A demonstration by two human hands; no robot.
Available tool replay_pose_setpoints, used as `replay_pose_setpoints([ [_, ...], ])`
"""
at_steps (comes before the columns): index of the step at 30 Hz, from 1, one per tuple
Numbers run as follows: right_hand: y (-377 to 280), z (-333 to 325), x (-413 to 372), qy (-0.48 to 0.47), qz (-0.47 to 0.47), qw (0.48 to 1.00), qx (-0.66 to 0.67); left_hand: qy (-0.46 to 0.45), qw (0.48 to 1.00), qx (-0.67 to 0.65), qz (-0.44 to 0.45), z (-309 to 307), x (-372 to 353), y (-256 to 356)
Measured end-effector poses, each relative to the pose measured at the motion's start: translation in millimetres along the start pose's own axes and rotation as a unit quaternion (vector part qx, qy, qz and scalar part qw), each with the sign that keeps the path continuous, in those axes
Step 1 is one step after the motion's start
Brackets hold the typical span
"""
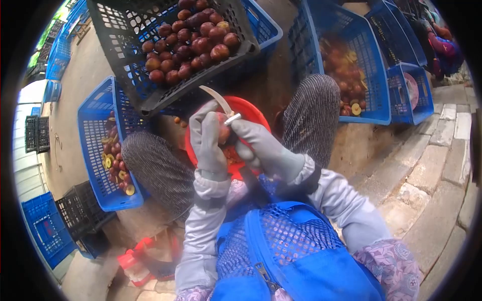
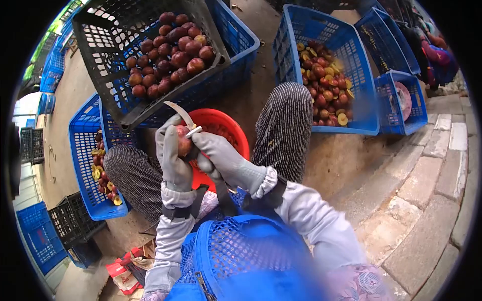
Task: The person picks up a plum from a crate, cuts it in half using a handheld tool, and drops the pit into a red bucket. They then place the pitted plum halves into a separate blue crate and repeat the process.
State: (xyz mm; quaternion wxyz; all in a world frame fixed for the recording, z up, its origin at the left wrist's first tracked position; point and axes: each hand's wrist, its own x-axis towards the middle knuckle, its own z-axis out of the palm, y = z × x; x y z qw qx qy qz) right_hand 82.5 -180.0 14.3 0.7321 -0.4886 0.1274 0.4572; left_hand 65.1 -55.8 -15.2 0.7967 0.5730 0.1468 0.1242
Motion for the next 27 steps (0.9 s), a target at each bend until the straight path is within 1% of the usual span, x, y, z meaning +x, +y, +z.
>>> replay_pose_setpoints([
  [2, 10.3, -7.5, 4.4, -0.053, 0.025, 0.994, 0.093, -0.007, 0.999, 0.014, -0.036, -2.6, -2.6, 6.7],
  [3, 8.8, -9.6, 5.5, -0.065, 0.033, 0.992, 0.104, -0.005, 0.998, 0.052, -0.02, -2.4, -2.5, 7.5],
  [6, 1.3, -15.3, 8.1, -0.091, 0.041, 0.995, 0.014, -0.041, 0.998, 0.0, -0.047, -15.0, -0.5, 3.5],
  [7, -5.1, -14.4, 7.4, -0.086, 0.048, 0.995, -0.014, -0.05, 0.996, -0.038, -0.066, -16.3, -1.0, 4.6],
  [8, -3.1, -16.2, 7.9, -0.148, 0.037, 0.987, 0.048, -0.061, 0.992, -0.076, -0.086, -14.9, -1.0, 8.0],
  [10, -0.7, -23.8, 10.8, -0.265, 0.015, 0.95, 0.163, -0.061, 0.985, -0.122, -0.105, -13.1, 2.0, 6.0],
  [11, -0.1, -17.7, 7.4, -0.291, 0.001, 0.931, 0.22, -0.047, 0.985, -0.127, -0.107, -15.8, 2.7, -0.8],
  [12, 1.2, -14.1, 6.5, -0.29, -0.008, 0.924, 0.247, -0.032, 0.985, -0.129, -0.11, -19.8, 2.9, -4.7],
  [13, 1.7, -11.2, 6.6, -0.29, -0.021, 0.916, 0.275, -0.048, 0.92, -0.321, -0.22, -23.8, 6.5, -5.9],
  [14, 1.0, -9.9, 7.0, -0.288, -0.035, 0.908, 0.302, -0.101, 0.899, -0.36, -0.229, -28.3, 9.3, -3.9],
  [15, 1.3, -16.0, 6.6, -0.267, -0.06, 0.922, 0.274, -0.152, 0.873, -0.398, -0.237, -34.0, 10.3, -2.0],
  [16, -0.8, -22.8, 3.0, -0.211, -0.087, 0.955, 0.188, -0.202, 0.844, -0.434, -0.242, -37.9, 9.3, -0.3],
  [17, -5.9, -26.0, -1.0, -0.121, -0.127, 0.984, 0.037, -0.173, 0.885, -0.363, -0.235, -34.9, 4.6, 10.8],
  [18, -14.1, -28.1, -7.3, -0.025, -0.164, 0.98, -0.113, -0.165, 0.895, -0.344, -0.231, -35.1, 2.6, 15.9],
  [19, -28.1, -28.7, -17.8, -0.012, -0.16, 0.964, -0.211, -0.157, 0.904, -0.327, -0.228, -35.2, 0.3, 18.6],
  [20, -30.6, -27.3, -21.1, -0.001, -0.191, 0.939, -0.286, -0.148, 0.912, -0.31, -0.225, -35.7, -1.1, 19.6],
  [21, -31.7, -26.1, -23.2, 0.008, -0.22, 0.907, -0.358, -0.18, 0.915, -0.293, -0.212, -39.0, -0.2, 18.8],
  [22, -32.7, -24.7, -24.8, 0.018, -0.248, 0.87, -0.426, -0.187, 0.916, -0.287, -0.207, -41.0, 0.1, 15.8],
  [23, -36.2, -24.5, -26.3, 0.01, -0.197, 0.861, -0.468, -0.193, 0.918, -0.281, -0.202, -41.3, 0.3, 14.1],
  [24, -33.8, -25.0, -25.1, 0.012, -0.227, 0.829, -0.511, -0.199, 0.92, -0.275, -0.198, -40.4, -0.2, 15.1],
  [25, -29.2, -26.0, -22.6, 0.014, -0.256, 0.793, -0.552, -0.176, 0.933, -0.249, -0.193, -36.7, -4.9, 18.4],
  [26, -25.3, -26.1, -21.1, 0.016, -0.284, 0.754, -0.591, -0.179, 0.931, -0.254, -0.192, -35.6, -5.9, 19.4],
  [27, -23.0, -24.7, -20.8, 0.015, -0.28, 0.758, -0.589, -0.182, 0.929, -0.258, -0.192, -35.2, -6.6, 19.7],
])
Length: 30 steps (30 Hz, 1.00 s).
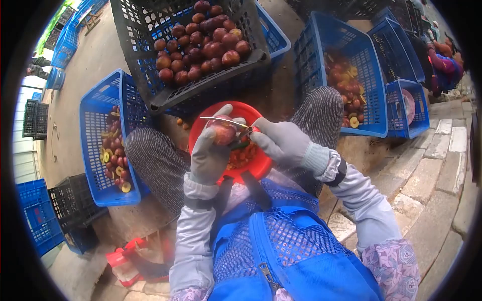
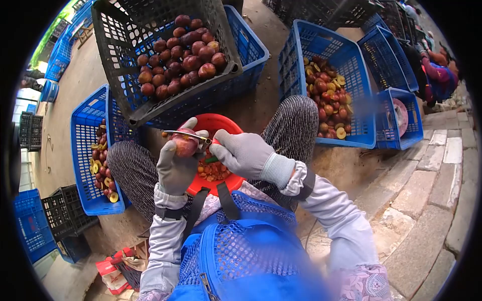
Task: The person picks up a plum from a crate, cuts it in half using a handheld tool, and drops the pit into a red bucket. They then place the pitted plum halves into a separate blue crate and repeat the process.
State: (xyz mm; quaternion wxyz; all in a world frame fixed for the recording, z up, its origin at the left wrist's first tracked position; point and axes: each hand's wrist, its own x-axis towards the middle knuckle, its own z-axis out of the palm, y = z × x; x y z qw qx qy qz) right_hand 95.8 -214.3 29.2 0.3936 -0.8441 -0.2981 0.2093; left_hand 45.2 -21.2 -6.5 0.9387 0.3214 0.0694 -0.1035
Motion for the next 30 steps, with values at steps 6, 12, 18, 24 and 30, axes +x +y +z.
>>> replay_pose_setpoints([
  [6, -4.3, 9.0, -2.9, 0.015, 0.01, 1.0, 0.004, 0.0, 1.0, -0.007, -0.006, 3.0, 0.9, -1.0],
  [12, -9.2, 5.0, -5.7, -0.005, 0.0, 1.0, -0.027, -0.017, 0.995, 0.097, -0.004, -2.5, -0.7, 2.1],
  [18, 8.7, 22.6, -8.9, 0.04, -0.045, 0.996, 0.062, -0.007, 1.0, -0.006, 0.002, 13.6, -5.1, -14.8],
  [24, 19.3, 22.0, -8.7, -0.007, -0.043, 0.997, 0.057, 0.047, 0.997, 0.06, -0.011, 18.5, -9.3, -11.5],
  [30, 21.6, 22.7, 3.3, -0.001, -0.052, 0.997, 0.053, 0.095, 0.985, 0.142, 0.022, 18.6, -1.2, -6.8],
])
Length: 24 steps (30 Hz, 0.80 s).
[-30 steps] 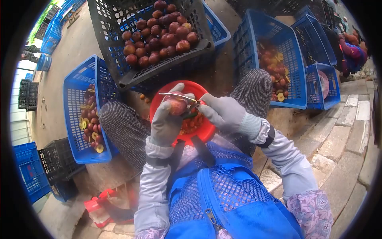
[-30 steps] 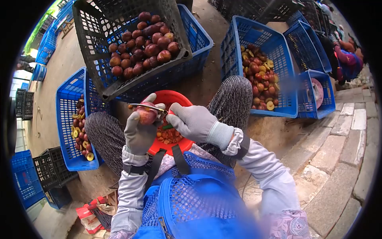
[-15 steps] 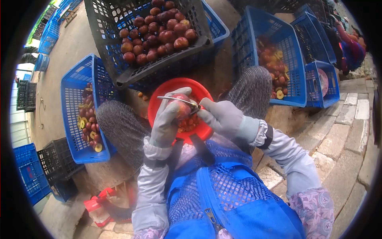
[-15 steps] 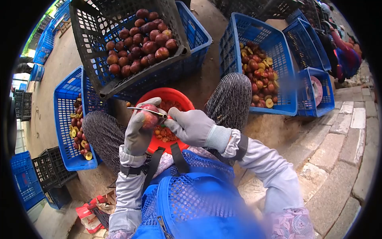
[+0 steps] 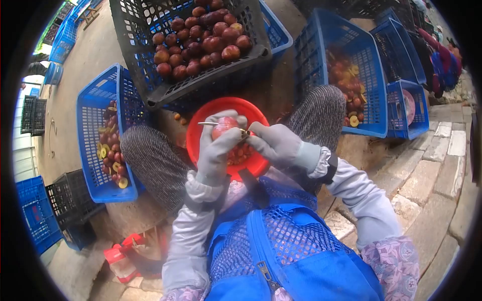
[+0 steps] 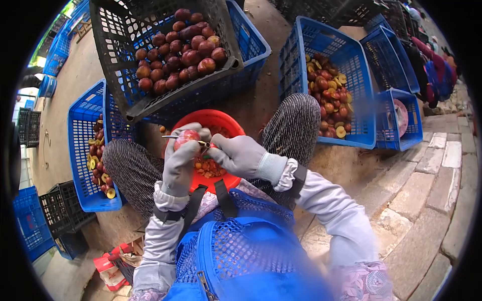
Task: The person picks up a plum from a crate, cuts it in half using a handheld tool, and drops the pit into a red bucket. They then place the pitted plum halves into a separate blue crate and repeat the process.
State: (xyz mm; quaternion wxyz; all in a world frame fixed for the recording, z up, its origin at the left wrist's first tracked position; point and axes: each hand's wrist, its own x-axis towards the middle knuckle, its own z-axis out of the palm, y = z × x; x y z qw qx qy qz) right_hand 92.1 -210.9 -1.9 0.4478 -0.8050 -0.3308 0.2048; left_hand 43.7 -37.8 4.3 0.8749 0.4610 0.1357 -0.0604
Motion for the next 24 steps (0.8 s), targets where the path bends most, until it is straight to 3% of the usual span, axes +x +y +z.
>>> replay_pose_setpoints([
  [2, -0.9, 12.4, 2.2, 0.015, 0.01, 1.0, 0.016, 0.013, 0.989, -0.143, 0.015, 3.0, -0.3, -6.9],
  [6, 3.7, 25.0, 1.9, 0.029, 0.039, 0.998, 0.049, -0.015, 0.975, -0.217, -0.038, -1.5, -2.6, -13.1],
  [8, -1.0, 19.5, 5.5, 0.032, 0.035, 0.999, 0.023, 0.03, 0.996, -0.068, -0.044, -2.0, -1.8, -6.3],
  [11, -5.0, 9.6, 8.4, -0.003, 0.052, 0.998, -0.023, 0.003, 0.994, 0.093, -0.053, -10.6, 3.8, 10.2],
  [13, 2.7, 19.5, 4.6, 0.016, 0.045, 0.999, -0.013, -0.001, 0.995, 0.092, -0.034, -13.8, 5.2, 9.8],
  [15, 6.0, 32.3, 2.9, 0.03, 0.059, 0.998, -0.003, -0.002, 0.993, -0.11, -0.041, -12.8, 3.1, -2.9],
  [17, 4.5, 39.3, 2.8, 0.067, 0.055, 0.996, 0.012, -0.004, 0.945, -0.314, -0.096, -14.2, 1.3, -13.9],
  [21, 1.9, 29.4, 0.9, 0.041, 0.067, 0.997, -0.013, 0.032, 0.992, -0.081, -0.088, -22.3, 3.8, -8.6],
  [24, 2.0, 15.7, 4.2, -0.021, 0.051, 0.995, -0.078, 0.061, 0.998, 0.026, 0.013, -28.9, 5.4, -4.3],
])
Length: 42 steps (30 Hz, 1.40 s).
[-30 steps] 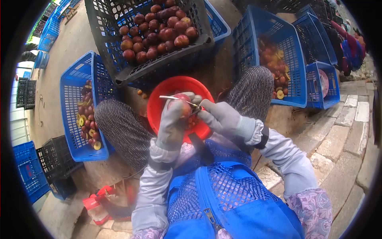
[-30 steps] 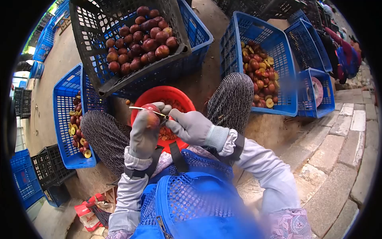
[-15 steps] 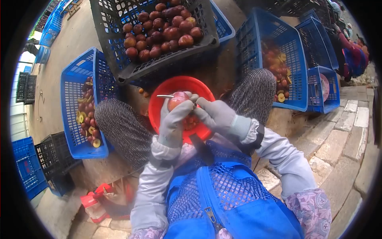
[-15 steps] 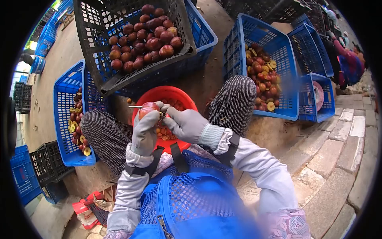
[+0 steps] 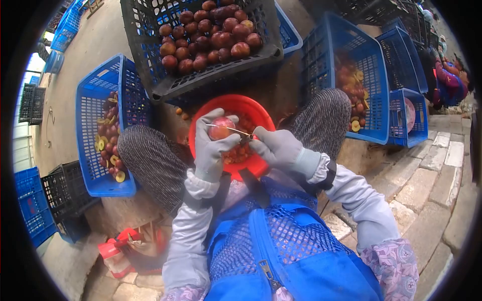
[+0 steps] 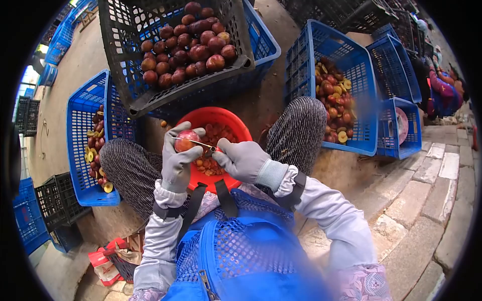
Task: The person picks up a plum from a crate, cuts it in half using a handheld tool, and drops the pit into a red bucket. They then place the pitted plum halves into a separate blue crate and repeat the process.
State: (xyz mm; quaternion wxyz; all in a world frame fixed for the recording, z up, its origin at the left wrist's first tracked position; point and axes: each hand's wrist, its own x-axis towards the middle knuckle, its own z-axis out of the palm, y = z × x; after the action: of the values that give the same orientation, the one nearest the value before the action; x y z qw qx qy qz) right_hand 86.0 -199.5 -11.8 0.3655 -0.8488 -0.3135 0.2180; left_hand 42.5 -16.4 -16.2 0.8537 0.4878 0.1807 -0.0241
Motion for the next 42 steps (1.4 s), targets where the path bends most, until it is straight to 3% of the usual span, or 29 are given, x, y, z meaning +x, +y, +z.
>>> replay_pose_setpoints([
  [1, 0.5, 0.8, -0.7, 0.0, 0.009, 1.0, 0.0, 0.011, 0.999, 0.033, 0.035, -1.1, 0.2, 0.5],
  [2, 0.8, 3.3, -0.2, 0.0, 0.016, 1.0, 0.001, 0.027, 0.998, -0.048, 0.034, 2.0, 1.6, -1.2],
  [5, -0.7, 6.4, 0.3, -0.001, 0.031, 0.999, -0.008, 0.057, 0.997, -0.04, 0.04, -2.6, 0.6, -9.8],
  [6, -1.0, 7.0, -1.0, -0.002, 0.037, 0.999, -0.013, 0.063, 0.99, 0.078, 0.096, -6.9, 5.0, -11.7],
  [10, -1.9, 13.3, 3.6, -0.002, 0.054, 0.997, 0.05, 0.085, 0.955, 0.224, 0.173, -6.5, 10.9, -14.9],
  [13, -3.2, 22.8, 6.3, 0.001, 0.058, 0.995, 0.077, 0.096, 0.943, 0.251, 0.199, -2.5, 7.2, -14.9],
  [17, -12.7, 19.7, -1.2, 0.006, 0.058, 0.998, 0.009, 0.124, 0.981, 0.124, 0.088, -2.9, 3.7, -8.2],
  [18, -14.2, 18.9, -3.6, 0.004, 0.059, 0.998, -0.011, 0.135, 0.989, 0.023, 0.052, 0.6, 3.8, 4.3],
  [21, -18.4, 20.5, -9.5, 0.033, 0.051, 0.998, -0.013, 0.1, 0.994, -0.05, 0.018, -6.2, 6.2, 5.6],
  [26, -22.7, 21.8, -13.1, 0.016, 0.088, 0.996, -0.026, 0.135, 0.946, -0.272, -0.113, -13.0, 13.4, 0.6],
  [29, -23.0, 15.3, -14.2, 0.0, 0.098, 0.995, -0.014, 0.117, 0.992, -0.024, 0.049, -1.9, 8.5, 0.0],
  [30, -22.0, 10.4, -14.0, -0.009, 0.097, 0.995, -0.01, 0.124, 0.982, 0.113, 0.092, -8.3, 10.2, -1.5],
  [33, -17.7, 6.6, -14.2, -0.028, 0.094, 0.995, -0.007, 0.099, 0.95, 0.251, 0.156, -13.6, 11.5, -0.6],
  [37, -17.6, 10.7, -10.3, 0.0, 0.061, 0.998, -0.001, 0.115, 0.97, 0.181, 0.118, -11.7, 7.3, 5.6],
  [40, -21.0, 14.6, -7.8, -0.005, 0.085, 0.996, -0.01, 0.093, 0.98, 0.08, 0.157, -12.6, 10.6, 5.0],
  [42, -25.9, 21.5, -6.7, 0.006, 0.1, 0.995, -0.005, 0.107, 0.99, 0.002, 0.089, -14.3, 11.9, 4.8],
])
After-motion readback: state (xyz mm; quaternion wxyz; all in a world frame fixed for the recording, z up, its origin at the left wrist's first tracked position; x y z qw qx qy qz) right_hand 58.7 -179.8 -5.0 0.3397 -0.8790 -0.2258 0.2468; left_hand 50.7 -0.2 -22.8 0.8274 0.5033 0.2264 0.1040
